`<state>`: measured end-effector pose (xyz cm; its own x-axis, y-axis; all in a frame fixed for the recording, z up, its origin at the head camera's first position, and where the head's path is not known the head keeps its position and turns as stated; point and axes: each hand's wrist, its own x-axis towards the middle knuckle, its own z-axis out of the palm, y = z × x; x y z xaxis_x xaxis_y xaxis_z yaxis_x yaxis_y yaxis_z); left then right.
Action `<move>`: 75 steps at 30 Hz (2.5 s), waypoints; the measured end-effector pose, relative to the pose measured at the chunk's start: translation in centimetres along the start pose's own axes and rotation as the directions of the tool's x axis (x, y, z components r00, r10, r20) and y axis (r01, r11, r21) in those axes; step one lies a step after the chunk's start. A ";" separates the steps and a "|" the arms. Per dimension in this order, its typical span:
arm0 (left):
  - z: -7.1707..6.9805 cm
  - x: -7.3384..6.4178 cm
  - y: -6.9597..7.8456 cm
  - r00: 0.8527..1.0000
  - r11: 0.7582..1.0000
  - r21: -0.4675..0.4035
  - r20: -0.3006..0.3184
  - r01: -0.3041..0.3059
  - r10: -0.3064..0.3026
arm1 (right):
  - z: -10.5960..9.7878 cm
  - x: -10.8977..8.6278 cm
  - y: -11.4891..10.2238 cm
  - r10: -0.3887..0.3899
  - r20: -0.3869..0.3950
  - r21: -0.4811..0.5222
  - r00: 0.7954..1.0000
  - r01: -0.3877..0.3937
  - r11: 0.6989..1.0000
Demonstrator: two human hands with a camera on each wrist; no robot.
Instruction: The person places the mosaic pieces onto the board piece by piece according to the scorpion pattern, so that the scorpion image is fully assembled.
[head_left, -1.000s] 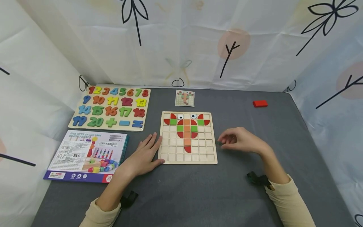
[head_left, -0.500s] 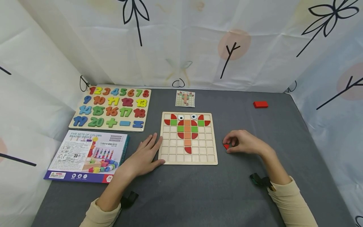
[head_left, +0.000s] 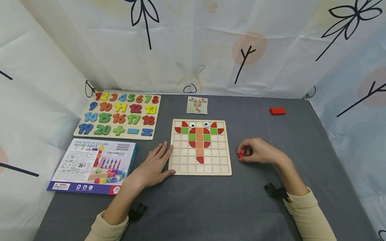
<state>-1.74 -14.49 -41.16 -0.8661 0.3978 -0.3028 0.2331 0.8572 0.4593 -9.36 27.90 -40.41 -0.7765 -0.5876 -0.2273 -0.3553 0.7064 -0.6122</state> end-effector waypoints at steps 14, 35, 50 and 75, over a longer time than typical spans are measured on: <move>0.1 0.0 0.0 1.000 1.000 -0.001 0.004 0.001 -0.001 | 1.3 2.1 -3.1 -0.153 0.019 0.162 0.988 0.148 0.976; 0.1 0.1 -0.2 1.000 1.000 -0.003 0.009 0.007 -0.007 | 3.9 6.7 -7.4 -0.258 0.163 -0.027 0.952 0.266 0.964; 0.0 0.0 -0.1 1.000 1.000 0.001 0.005 0.000 0.000 | 4.1 6.2 -7.7 -0.241 0.151 -0.068 0.959 0.254 0.965; 0.2 0.2 -0.2 1.000 1.000 -0.002 -0.001 -0.014 0.014 | 2.5 3.0 -5.6 -0.190 0.080 0.033 0.979 0.188 0.982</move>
<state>-1.85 -14.58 -41.44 -0.8631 0.4096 -0.2956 0.2446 0.8509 0.4649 -8.38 21.21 -39.57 -0.6511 -0.7405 -0.1666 -0.4772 0.5701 -0.6688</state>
